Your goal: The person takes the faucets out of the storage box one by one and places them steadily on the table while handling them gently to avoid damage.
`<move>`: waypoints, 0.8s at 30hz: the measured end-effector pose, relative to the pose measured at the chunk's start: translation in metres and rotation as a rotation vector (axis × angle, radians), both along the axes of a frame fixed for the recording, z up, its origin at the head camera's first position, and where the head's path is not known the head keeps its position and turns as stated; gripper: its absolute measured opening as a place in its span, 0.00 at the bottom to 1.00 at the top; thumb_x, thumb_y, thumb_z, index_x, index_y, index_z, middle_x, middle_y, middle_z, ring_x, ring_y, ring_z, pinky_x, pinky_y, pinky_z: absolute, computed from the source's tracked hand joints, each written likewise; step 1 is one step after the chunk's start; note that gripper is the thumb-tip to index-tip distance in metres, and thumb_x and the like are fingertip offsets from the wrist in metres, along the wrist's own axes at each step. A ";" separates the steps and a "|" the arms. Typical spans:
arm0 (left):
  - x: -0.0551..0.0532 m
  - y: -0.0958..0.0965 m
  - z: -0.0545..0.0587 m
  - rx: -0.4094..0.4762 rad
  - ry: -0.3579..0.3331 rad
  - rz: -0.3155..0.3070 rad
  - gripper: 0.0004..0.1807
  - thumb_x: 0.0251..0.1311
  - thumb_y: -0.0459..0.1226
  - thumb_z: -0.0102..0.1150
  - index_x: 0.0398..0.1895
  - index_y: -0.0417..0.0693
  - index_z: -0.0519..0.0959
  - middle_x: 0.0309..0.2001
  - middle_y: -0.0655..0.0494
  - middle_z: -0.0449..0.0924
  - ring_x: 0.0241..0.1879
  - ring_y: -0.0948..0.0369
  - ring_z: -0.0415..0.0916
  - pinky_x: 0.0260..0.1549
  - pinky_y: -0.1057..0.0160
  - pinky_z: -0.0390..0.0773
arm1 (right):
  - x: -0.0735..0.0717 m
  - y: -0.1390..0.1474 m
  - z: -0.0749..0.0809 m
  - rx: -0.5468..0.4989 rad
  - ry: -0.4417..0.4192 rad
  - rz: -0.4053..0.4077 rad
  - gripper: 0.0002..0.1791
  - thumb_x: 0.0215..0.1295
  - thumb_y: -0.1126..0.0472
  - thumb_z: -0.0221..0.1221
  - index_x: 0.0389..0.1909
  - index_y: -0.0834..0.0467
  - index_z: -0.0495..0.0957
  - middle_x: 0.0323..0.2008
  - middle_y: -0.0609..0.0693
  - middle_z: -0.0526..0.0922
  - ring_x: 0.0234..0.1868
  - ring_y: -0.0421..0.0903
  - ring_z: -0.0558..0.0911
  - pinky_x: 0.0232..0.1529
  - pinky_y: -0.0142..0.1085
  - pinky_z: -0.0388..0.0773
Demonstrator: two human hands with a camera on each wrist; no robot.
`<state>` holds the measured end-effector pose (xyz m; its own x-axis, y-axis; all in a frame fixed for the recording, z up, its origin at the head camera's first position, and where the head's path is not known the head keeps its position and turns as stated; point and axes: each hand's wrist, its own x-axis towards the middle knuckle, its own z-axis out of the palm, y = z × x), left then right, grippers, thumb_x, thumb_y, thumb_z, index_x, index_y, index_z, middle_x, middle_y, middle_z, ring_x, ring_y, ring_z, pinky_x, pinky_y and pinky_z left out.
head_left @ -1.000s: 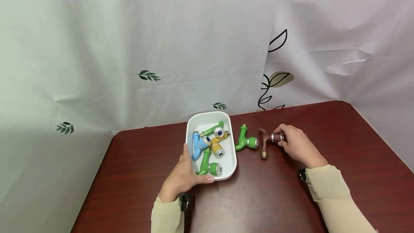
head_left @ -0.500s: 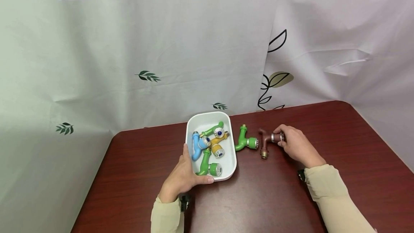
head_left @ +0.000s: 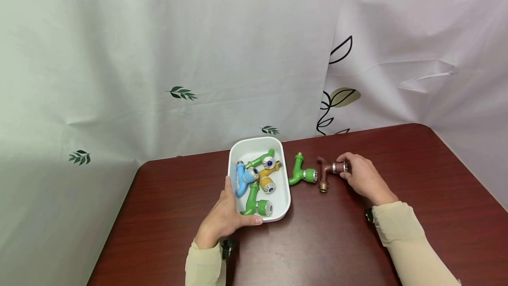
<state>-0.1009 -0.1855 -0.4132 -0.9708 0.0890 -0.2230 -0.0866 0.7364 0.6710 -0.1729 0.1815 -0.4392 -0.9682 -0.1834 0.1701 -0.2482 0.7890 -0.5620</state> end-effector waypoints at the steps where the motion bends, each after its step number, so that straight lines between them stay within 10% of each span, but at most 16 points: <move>1: 0.000 0.000 0.000 0.000 -0.001 0.000 0.82 0.36 0.52 0.85 0.79 0.35 0.29 0.73 0.27 0.52 0.70 0.41 0.58 0.64 0.42 0.64 | 0.000 0.000 0.000 0.002 -0.002 -0.002 0.16 0.57 0.75 0.66 0.47 0.66 0.78 0.43 0.67 0.82 0.45 0.65 0.79 0.47 0.58 0.73; 24: 0.001 0.000 0.003 -0.035 -0.003 -0.001 0.83 0.35 0.54 0.85 0.79 0.36 0.28 0.72 0.26 0.53 0.66 0.42 0.63 0.60 0.42 0.67 | 0.001 -0.001 0.005 -0.011 -0.103 -0.036 0.32 0.63 0.72 0.64 0.66 0.71 0.64 0.58 0.73 0.73 0.59 0.69 0.72 0.58 0.61 0.68</move>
<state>-0.1001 -0.1852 -0.4103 -0.9701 0.0819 -0.2285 -0.0878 0.7593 0.6448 -0.1718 0.1800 -0.4344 -0.9865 -0.1472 0.0713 -0.1606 0.7897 -0.5921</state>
